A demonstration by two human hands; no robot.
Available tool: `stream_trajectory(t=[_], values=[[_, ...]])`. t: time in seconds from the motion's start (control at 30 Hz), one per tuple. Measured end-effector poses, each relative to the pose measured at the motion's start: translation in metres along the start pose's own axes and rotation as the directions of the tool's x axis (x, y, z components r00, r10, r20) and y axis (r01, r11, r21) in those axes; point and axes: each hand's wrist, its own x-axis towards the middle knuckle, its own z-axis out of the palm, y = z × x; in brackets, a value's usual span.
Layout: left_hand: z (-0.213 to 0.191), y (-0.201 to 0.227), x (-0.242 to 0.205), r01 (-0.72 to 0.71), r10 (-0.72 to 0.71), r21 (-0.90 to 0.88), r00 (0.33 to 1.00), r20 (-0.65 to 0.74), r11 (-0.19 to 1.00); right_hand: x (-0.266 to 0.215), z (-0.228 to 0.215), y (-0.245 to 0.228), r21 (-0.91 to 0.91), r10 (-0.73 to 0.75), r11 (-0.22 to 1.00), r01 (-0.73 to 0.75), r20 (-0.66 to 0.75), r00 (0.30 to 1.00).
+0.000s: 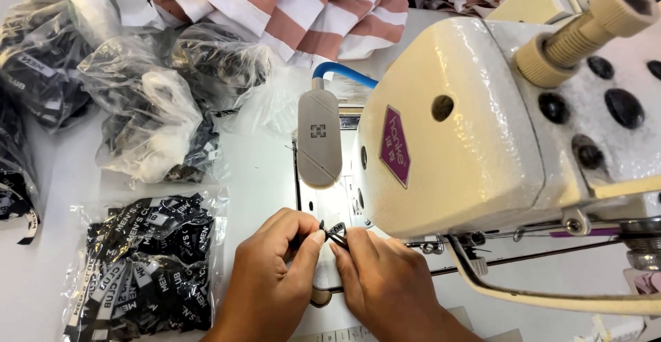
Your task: Picking up and inspecting or trimming small clothing labels at a sewing workstation.
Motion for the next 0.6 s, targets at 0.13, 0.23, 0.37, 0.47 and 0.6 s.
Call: stream_trajectory(t=[0.13, 0.23, 0.37, 0.47, 0.6], values=[[0.005, -0.009, 0.001, -0.116, 0.119, 0.066, 0.992, -0.042, 0.991, -0.002, 0.003, 0.000, -0.047, -0.034, 0.998, 0.033, -0.003, 0.999], [0.007, -0.012, 0.000, -0.172, 0.179, 0.105, 0.982, -0.061, 0.979, -0.005, 0.008, 0.000, -0.097, -0.047, 0.994, 0.046, -0.006, 0.999], [0.009, -0.021, 0.002, -0.318, 0.335, 0.169, 0.938, -0.084, 0.933, -0.008, 0.013, -0.001, -0.171, -0.067, 0.983, 0.063, -0.019, 0.998], [0.010, -0.021, 0.002, -0.337, 0.356, 0.181, 0.931, -0.082, 0.924, -0.008, 0.014, -0.003, -0.219, -0.058, 0.974, 0.051, -0.023, 0.998], [0.009, -0.019, 0.002, -0.310, 0.325, 0.157, 0.943, -0.076, 0.938, -0.008, 0.013, -0.001, -0.253, -0.074, 0.965, 0.064, -0.029, 0.997]])
